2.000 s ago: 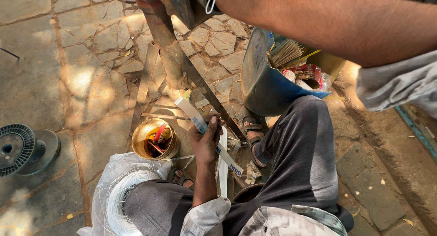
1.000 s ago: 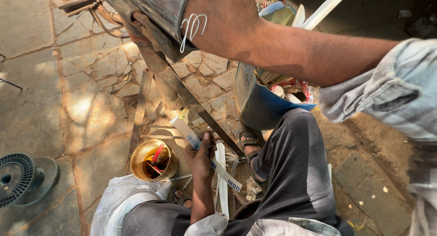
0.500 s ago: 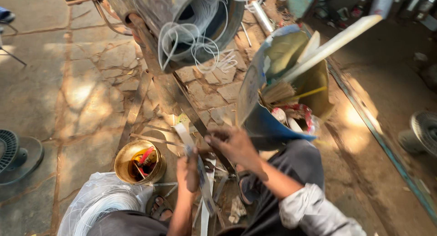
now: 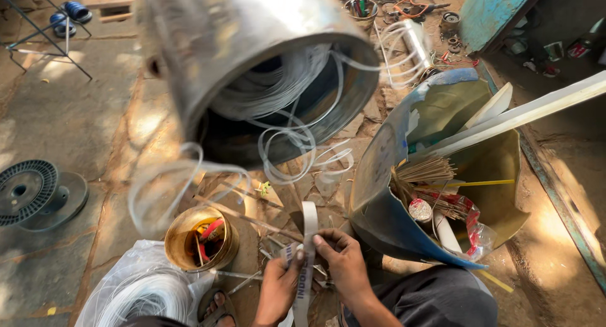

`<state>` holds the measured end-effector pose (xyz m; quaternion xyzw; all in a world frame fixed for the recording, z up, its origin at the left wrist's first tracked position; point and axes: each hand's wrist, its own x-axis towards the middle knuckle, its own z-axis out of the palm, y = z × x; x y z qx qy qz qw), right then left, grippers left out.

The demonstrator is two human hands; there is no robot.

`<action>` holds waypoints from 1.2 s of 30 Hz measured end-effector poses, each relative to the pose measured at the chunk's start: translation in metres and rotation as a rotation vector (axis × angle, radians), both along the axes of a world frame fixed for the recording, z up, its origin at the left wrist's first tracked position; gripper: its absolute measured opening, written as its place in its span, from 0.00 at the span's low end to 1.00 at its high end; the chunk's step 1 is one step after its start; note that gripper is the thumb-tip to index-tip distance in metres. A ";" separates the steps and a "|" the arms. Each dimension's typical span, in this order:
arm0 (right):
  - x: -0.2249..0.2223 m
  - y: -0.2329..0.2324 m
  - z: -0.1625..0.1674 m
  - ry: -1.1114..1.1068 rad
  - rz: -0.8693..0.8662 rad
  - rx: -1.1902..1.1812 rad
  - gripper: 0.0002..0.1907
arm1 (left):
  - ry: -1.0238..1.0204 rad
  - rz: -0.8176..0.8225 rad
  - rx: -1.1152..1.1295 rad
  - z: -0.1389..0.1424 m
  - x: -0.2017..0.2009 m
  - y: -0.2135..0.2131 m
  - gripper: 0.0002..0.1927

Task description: The person sits on the ground and repeatedly inserts white plastic strips into a large metal cylinder. The person holds the strips with both hands, feeds them into the cylinder opening, and pushes them inside. The strips accumulate inside the cylinder throughout the clip.

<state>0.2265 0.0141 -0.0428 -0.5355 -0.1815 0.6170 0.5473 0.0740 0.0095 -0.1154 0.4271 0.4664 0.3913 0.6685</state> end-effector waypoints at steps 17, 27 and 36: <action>0.011 -0.010 0.011 -0.885 0.355 0.328 0.10 | 0.250 0.228 0.172 0.056 -0.042 0.012 0.10; 0.003 -0.019 0.014 -0.402 0.481 0.350 0.11 | 0.037 0.049 0.197 0.051 -0.050 0.001 0.07; -0.009 -0.019 0.035 -0.968 0.393 0.658 0.13 | 0.019 0.175 0.157 0.042 -0.050 0.001 0.09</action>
